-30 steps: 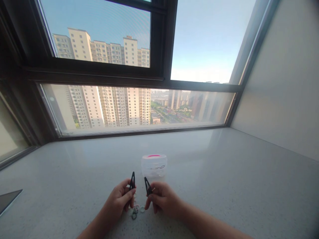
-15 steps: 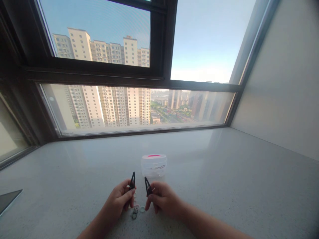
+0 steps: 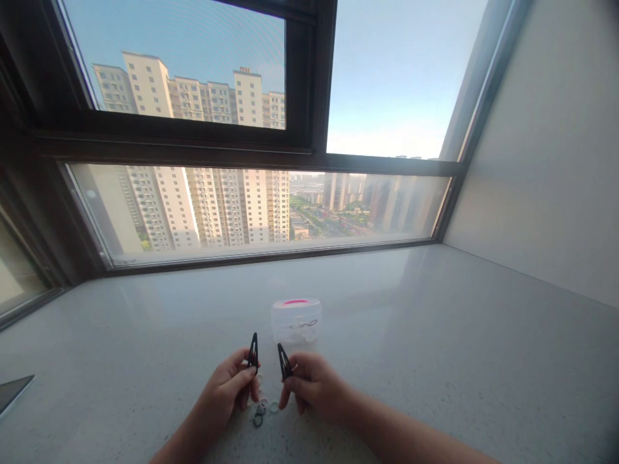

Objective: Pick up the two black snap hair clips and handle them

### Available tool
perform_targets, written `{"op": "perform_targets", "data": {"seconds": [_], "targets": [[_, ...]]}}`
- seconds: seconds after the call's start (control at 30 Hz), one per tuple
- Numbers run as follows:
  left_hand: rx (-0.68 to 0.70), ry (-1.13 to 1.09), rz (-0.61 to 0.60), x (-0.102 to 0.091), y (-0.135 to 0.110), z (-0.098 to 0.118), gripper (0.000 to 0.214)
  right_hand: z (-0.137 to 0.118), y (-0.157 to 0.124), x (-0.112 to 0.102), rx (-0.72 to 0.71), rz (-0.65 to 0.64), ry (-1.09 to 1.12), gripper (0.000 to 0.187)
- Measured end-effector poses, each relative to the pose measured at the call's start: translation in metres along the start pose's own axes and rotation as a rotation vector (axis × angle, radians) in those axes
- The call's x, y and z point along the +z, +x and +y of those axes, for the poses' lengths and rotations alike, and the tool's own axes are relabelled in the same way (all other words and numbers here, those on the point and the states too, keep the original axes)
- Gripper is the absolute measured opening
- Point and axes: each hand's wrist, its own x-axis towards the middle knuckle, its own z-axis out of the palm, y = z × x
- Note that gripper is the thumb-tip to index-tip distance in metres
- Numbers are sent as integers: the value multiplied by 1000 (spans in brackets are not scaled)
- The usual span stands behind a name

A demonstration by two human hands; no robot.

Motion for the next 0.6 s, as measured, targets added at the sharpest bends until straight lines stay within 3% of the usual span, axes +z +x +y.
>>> {"op": "perform_targets", "data": {"seconds": [0.6], "targets": [[2, 21, -15, 0, -1, 1, 10, 0, 1, -1, 4, -14, -5, 19]]}}
